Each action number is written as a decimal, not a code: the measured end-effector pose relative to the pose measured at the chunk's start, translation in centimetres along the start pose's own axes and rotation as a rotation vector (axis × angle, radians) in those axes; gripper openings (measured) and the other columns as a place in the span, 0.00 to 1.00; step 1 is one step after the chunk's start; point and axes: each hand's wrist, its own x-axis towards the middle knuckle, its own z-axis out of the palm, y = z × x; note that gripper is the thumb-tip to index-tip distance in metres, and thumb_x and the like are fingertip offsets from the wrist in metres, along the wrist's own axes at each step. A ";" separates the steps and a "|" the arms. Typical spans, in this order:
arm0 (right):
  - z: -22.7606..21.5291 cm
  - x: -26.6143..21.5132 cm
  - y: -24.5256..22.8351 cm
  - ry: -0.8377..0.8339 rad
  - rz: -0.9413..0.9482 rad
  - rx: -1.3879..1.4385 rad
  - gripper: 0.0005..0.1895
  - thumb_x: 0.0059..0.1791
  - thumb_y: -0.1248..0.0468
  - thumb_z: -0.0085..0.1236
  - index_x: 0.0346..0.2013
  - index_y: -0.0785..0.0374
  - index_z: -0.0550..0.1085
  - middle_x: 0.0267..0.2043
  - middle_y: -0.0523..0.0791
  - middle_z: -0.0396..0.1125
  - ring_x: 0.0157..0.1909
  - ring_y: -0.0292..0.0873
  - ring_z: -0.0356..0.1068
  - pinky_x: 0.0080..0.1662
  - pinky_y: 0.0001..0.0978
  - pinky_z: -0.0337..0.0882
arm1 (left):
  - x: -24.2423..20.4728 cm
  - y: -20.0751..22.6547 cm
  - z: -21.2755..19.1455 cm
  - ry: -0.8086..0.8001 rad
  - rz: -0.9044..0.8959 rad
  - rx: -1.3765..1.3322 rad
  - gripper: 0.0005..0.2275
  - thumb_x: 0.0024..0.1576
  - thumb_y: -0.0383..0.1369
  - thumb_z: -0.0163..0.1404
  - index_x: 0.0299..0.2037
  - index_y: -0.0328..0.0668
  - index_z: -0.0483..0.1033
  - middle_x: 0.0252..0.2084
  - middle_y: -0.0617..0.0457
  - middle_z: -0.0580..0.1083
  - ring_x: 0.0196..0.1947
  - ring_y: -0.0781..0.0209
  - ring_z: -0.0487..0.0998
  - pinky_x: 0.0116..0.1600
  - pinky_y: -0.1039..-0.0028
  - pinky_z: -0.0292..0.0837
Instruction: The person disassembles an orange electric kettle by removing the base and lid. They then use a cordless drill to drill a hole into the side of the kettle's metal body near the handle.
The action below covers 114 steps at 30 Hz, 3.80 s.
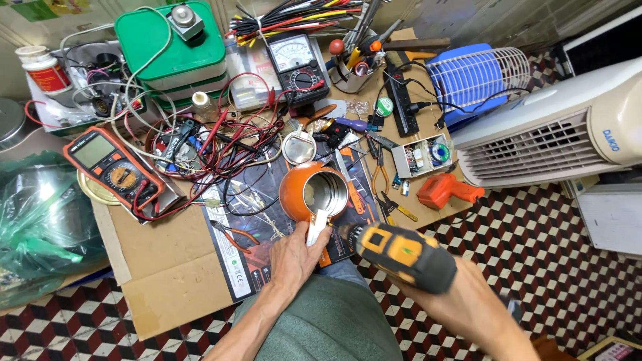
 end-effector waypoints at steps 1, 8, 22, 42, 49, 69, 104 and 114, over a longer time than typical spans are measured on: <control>-0.9 0.3 -1.1 -0.083 -0.011 -0.148 0.30 0.42 0.53 0.71 0.58 0.48 0.73 0.44 0.40 0.80 0.44 0.37 0.79 0.52 0.31 0.76 | 0.0 -0.2 0.2 0.028 0.031 0.011 0.22 0.58 0.51 0.51 0.43 0.36 0.77 0.23 0.39 0.78 0.20 0.42 0.81 0.28 0.54 0.75; -2.7 1.6 -3.5 -0.059 -0.576 -0.033 0.44 0.36 0.63 0.70 0.66 0.56 0.65 0.56 0.47 0.74 0.52 0.46 0.77 0.52 0.38 0.74 | 0.7 -0.6 1.3 0.038 0.003 0.014 0.22 0.56 0.52 0.52 0.39 0.36 0.78 0.22 0.38 0.78 0.20 0.41 0.81 0.29 0.53 0.75; -2.1 1.6 -3.5 -0.024 -0.491 -0.054 0.41 0.37 0.61 0.70 0.64 0.52 0.66 0.55 0.44 0.74 0.52 0.45 0.78 0.51 0.38 0.76 | 0.6 -0.6 1.0 0.043 -0.028 0.045 0.23 0.55 0.54 0.54 0.42 0.38 0.78 0.25 0.38 0.79 0.24 0.40 0.82 0.31 0.53 0.76; -0.8 1.7 -1.3 -0.010 -0.358 -0.042 0.41 0.40 0.56 0.71 0.66 0.49 0.66 0.48 0.44 0.77 0.48 0.41 0.80 0.51 0.37 0.76 | 0.5 0.4 0.4 0.098 -0.039 -0.066 0.22 0.52 0.48 0.60 0.43 0.38 0.70 0.30 0.48 0.78 0.28 0.54 0.81 0.32 0.61 0.76; -0.2 2.3 0.3 -0.036 -0.338 -0.003 0.32 0.41 0.56 0.70 0.59 0.53 0.72 0.42 0.44 0.79 0.43 0.39 0.81 0.49 0.35 0.78 | 0.4 0.2 0.6 0.149 0.005 -0.087 0.23 0.52 0.47 0.61 0.44 0.37 0.68 0.29 0.49 0.77 0.28 0.53 0.80 0.32 0.60 0.75; -1.1 -0.2 -0.3 -0.013 -0.146 0.045 0.28 0.41 0.56 0.71 0.56 0.52 0.77 0.44 0.41 0.79 0.45 0.36 0.79 0.52 0.31 0.77 | -0.2 1.1 0.1 0.352 0.319 0.013 0.23 0.51 0.37 0.62 0.51 0.34 0.68 0.44 0.43 0.72 0.43 0.47 0.77 0.42 0.61 0.75; 2.5 1.3 5.2 0.232 0.006 0.814 0.15 0.45 0.69 0.67 0.45 0.69 0.79 0.30 0.46 0.74 0.25 0.38 0.68 0.29 0.33 0.72 | 8.1 6.3 3.0 -0.586 0.604 1.292 0.10 0.54 0.33 0.60 0.46 0.48 0.84 0.44 0.56 0.82 0.43 0.56 0.85 0.30 0.59 0.79; 3.8 1.0 6.1 0.219 -0.083 0.897 0.16 0.43 0.73 0.64 0.45 0.70 0.78 0.31 0.46 0.74 0.24 0.38 0.67 0.27 0.32 0.70 | 8.0 5.2 2.8 -0.518 0.615 1.216 0.08 0.53 0.33 0.58 0.42 0.48 0.84 0.43 0.54 0.81 0.42 0.54 0.83 0.37 0.59 0.77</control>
